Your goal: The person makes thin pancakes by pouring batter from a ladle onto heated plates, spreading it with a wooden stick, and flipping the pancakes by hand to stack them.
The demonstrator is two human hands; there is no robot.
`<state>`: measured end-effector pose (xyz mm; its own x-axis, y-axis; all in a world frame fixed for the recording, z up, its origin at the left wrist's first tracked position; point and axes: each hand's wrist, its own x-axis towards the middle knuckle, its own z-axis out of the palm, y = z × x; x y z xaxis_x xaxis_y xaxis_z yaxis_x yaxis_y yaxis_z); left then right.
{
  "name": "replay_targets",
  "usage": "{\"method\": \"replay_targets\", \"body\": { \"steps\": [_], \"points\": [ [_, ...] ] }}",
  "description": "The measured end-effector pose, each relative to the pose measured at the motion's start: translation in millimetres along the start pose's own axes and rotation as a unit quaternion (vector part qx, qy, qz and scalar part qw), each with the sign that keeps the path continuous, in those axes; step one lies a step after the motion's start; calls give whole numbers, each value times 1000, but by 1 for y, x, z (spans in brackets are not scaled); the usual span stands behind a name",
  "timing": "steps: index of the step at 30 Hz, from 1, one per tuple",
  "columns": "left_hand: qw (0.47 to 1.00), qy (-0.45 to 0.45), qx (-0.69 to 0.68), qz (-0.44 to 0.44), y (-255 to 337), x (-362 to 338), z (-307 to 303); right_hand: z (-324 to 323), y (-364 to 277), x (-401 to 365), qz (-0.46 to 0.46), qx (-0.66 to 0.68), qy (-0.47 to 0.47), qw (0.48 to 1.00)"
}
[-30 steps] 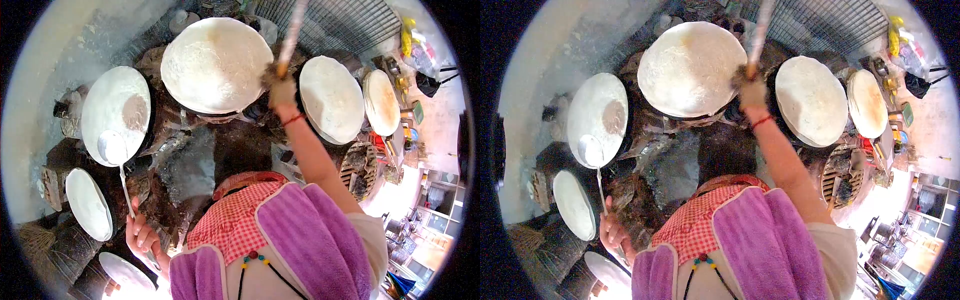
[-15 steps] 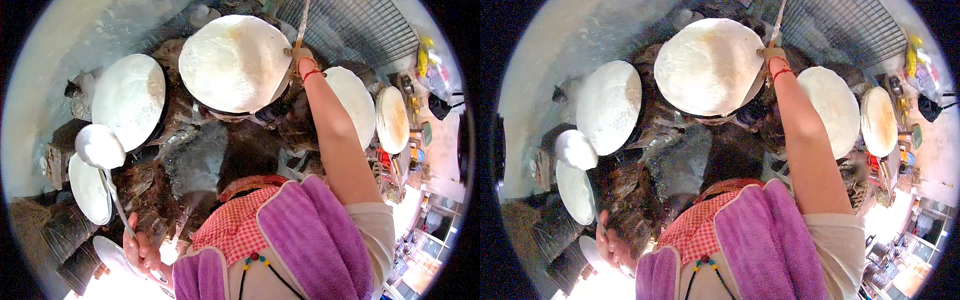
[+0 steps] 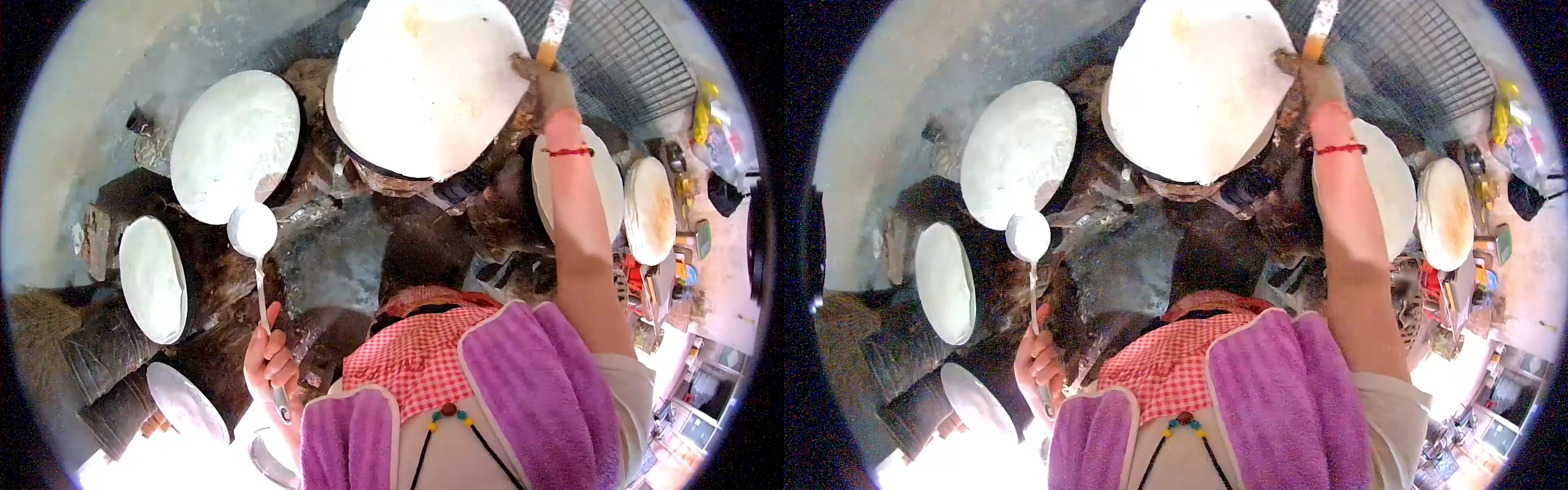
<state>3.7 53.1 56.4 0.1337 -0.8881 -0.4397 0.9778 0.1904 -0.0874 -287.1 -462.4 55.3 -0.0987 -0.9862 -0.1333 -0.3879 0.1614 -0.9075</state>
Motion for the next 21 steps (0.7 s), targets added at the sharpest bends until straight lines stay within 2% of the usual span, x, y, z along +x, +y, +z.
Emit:
{"method": "replay_targets", "body": {
  "steps": [1,2,4,5,6,7,8,9,10,11,12,14,16,17,18,20,21],
  "points": [
    [999,-9,51,-6,0,3,-2,-13,5,3,36,134,-20,990],
    [995,-18,102,-18,-1,5,-4,-43,-7,-7,81,15,5,997],
    [991,-17,126,-35,2,6,-17,-103,-8,-23,58,110,-26,992],
    [992,-14,121,-43,-1,5,-17,-156,3,-7,108,-68,32,991],
    [992,-11,116,-51,-8,8,-14,-185,-11,-40,85,49,24,995],
    [989,-14,119,-85,-18,12,-11,-257,22,8,-6,1,54,999],
    [990,-12,118,-81,-28,13,-8,-322,41,32,-94,-49,73,992],
    [991,-10,119,-67,-40,14,-5,-399,57,37,-113,-61,108,986],
    [989,-10,125,-78,-53,18,-4,-444,35,26,-132,-70,136,979],
    [991,-6,104,-80,-67,20,-4,-421,-32,-41,-160,-55,225,960],
    [993,-1,84,-79,-83,25,-3,-454,-32,-36,-208,-89,263,938],
    [994,-7,46,-95,-121,33,0,-483,-50,-63,-249,-64,231,938],
    [994,-8,20,-110,-163,46,6,-540,-29,-33,-344,-76,78,933],
    [993,-10,8,-120,-182,50,11,-554,-7,-28,-377,-192,149,894],
    [992,-8,2,-125,-201,53,15,-536,16,-33,-394,-305,214,840],
    [991,0,-13,-131,-238,56,23,-537,94,-15,-391,-279,159,863],
    [991,-1,-19,-130,-253,59,28,-539,153,-5,-297,-437,195,826]
  ]
}}
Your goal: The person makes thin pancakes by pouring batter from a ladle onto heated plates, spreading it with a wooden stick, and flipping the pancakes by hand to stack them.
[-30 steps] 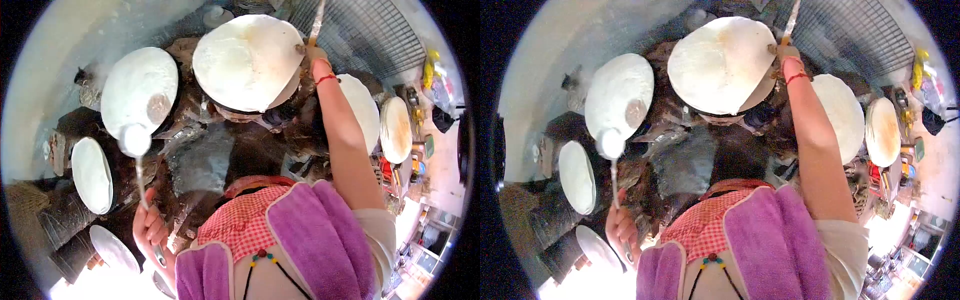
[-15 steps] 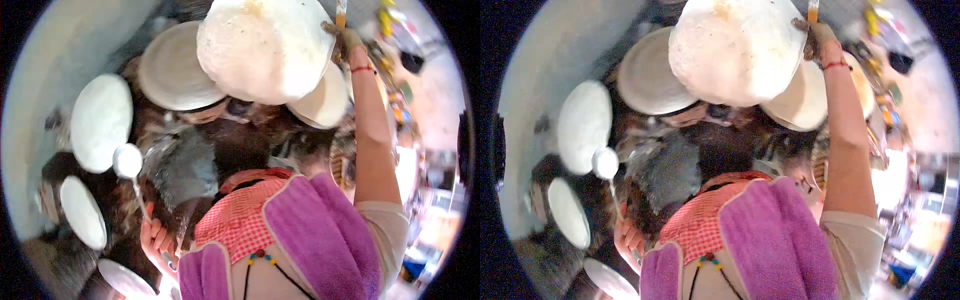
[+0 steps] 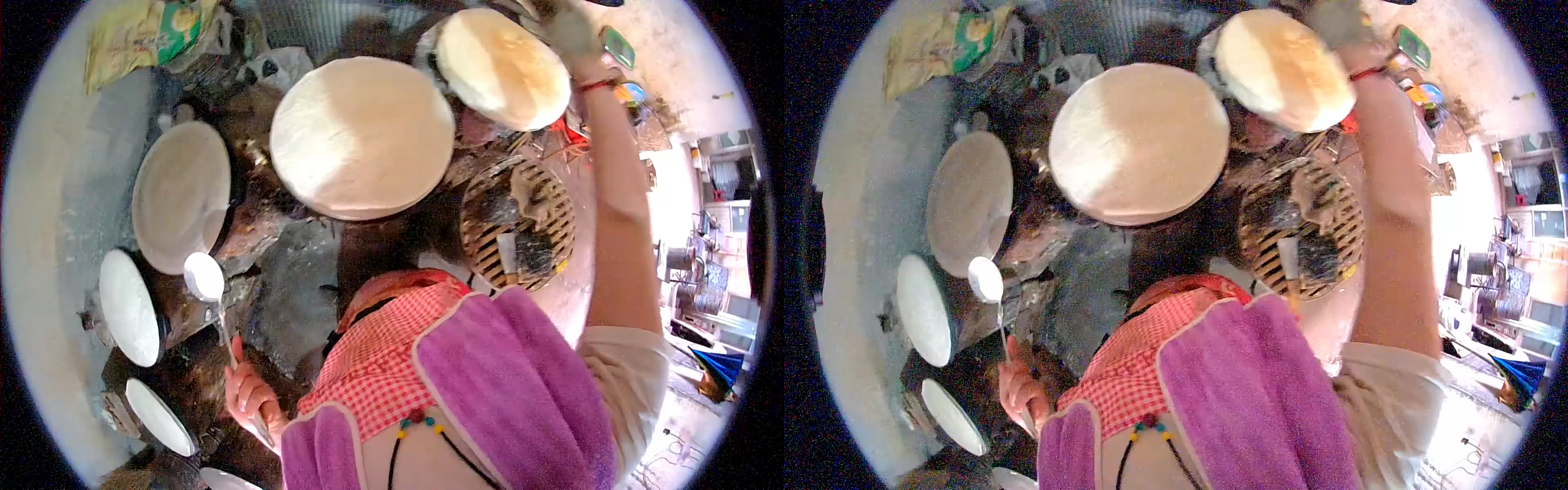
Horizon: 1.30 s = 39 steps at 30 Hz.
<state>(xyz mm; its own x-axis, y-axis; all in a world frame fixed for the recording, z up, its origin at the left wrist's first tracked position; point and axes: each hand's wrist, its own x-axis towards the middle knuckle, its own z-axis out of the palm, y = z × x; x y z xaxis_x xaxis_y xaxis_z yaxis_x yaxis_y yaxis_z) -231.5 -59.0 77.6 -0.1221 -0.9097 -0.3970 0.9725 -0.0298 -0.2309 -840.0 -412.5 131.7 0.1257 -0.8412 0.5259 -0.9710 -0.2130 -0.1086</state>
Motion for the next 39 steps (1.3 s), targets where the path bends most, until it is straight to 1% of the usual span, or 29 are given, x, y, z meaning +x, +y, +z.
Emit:
{"method": "replay_targets", "body": {
  "steps": [1,2,3,4,5,6,7,8,9,10,11,12,13,14,15,17,18,19,20,21,22,24,26,28,31,33,35,37,39],
  "points": [
    [1000,-1,-7,-1,-12,3,2,40,30,-32,28,-218,-69,973],
    [1000,-3,-12,2,-21,3,3,80,61,-63,29,-390,-143,909],
    [1000,-21,1,11,-30,3,3,61,4,-92,108,-124,-39,986],
    [1000,-25,16,-2,-36,1,7,110,45,-127,44,-99,26,994],
    [999,-28,32,-13,-41,0,11,107,33,-147,63,-87,-37,994],
    [998,-37,44,0,-48,0,14,109,26,-163,119,-117,-132,977],
    [998,-34,53,1,-51,1,18,144,46,-186,64,-63,-30,995],
    [997,-24,73,10,-52,1,21,183,68,-205,116,84,0,990],
    [996,-15,90,20,-52,1,23,195,70,-206,162,228,32,960],
    [995,-25,96,10,-52,3,24,200,75,-211,161,233,32,958],
    [995,-26,97,18,-58,6,26,183,63,-205,119,54,-8,991],
    [996,-39,82,18,-63,10,29,167,51,-195,69,-126,-48,988],
    [996,-49,68,21,-67,12,32,161,40,-185,114,-178,-141,967],
    [996,-66,60,13,-67,14,33,141,23,-175,95,-134,-130,978],
    [998,-32,42,46,-74,12,40,124,7,-169,76,-89,-118,986],
    [994,-87,33,63,-66,8,37,118,-5,-172,71,-76,-100,990],
    [985,-115,95,87,-61,7,32,128,-3,-180,17,7,-35,999],
    [972,-136,158,108,-55,6,26,119,-29,-184,10,15,-48,999],
    [956,-165,224,96,-45,9,20,97,-69,-187,81,81,-95,989],
    [946,-155,258,120,-39,11,15,83,-105,-192,152,142,-137,969],
    [951,-144,251,107,-37,13,16,90,-132,-206,70,98,-147,982],
    [957,-133,239,94,-28,17,16,111,-186,-227,-22,134,-89,987],
    [995,-47,87,21,-17,20,15,120,-240,-240,-49,96,-98,989],
    [998,-23,55,8,-5,20,2,129,-270,-241,-60,66,-111,990],
    [999,1,36,-2,18,10,-10,140,-290,-236,-91,77,-126,985],
    [999,10,38,-2,30,3,-16,147,-294,-228,-129,28,-104,986],
    [1000,-22,17,2,39,-2,-17,152,-298,-220,-133,22,-105,985],
    [1000,-18,10,10,51,-7,-20,157,-298,-213,-136,25,-101,985],
    [999,-47,6,10,61,-13,-22,156,-297,-207,-161,-21,-112,980]
  ]
}}
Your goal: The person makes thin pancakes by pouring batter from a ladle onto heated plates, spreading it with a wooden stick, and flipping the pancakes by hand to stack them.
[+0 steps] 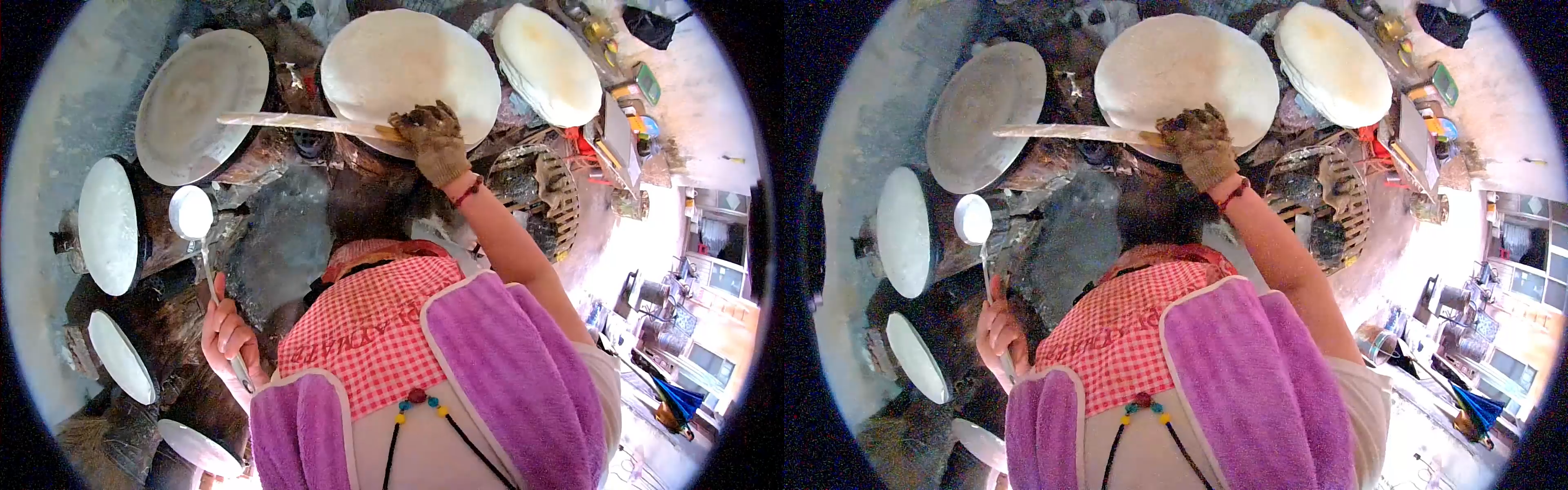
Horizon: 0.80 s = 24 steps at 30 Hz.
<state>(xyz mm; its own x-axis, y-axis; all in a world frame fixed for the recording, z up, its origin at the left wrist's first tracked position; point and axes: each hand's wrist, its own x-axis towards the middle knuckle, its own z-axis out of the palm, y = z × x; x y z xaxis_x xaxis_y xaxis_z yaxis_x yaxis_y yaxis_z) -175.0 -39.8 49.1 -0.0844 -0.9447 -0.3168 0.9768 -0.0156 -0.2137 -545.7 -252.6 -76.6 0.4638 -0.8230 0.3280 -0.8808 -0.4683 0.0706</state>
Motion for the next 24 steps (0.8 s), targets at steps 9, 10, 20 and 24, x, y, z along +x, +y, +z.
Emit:
{"method": "replay_targets", "body": {
  "steps": [9,10,20,24],
  "points": [
    [999,20,30,39,17,-17,-14,-48,60,66,26,21,56,998],
    [998,27,44,35,18,-19,-17,-59,65,74,38,6,74,996],
    [995,64,48,53,-16,-13,-15,-117,184,171,170,98,-20,980],
    [997,49,24,46,-33,-6,-13,-130,265,178,243,173,-19,954]
  ]
}}
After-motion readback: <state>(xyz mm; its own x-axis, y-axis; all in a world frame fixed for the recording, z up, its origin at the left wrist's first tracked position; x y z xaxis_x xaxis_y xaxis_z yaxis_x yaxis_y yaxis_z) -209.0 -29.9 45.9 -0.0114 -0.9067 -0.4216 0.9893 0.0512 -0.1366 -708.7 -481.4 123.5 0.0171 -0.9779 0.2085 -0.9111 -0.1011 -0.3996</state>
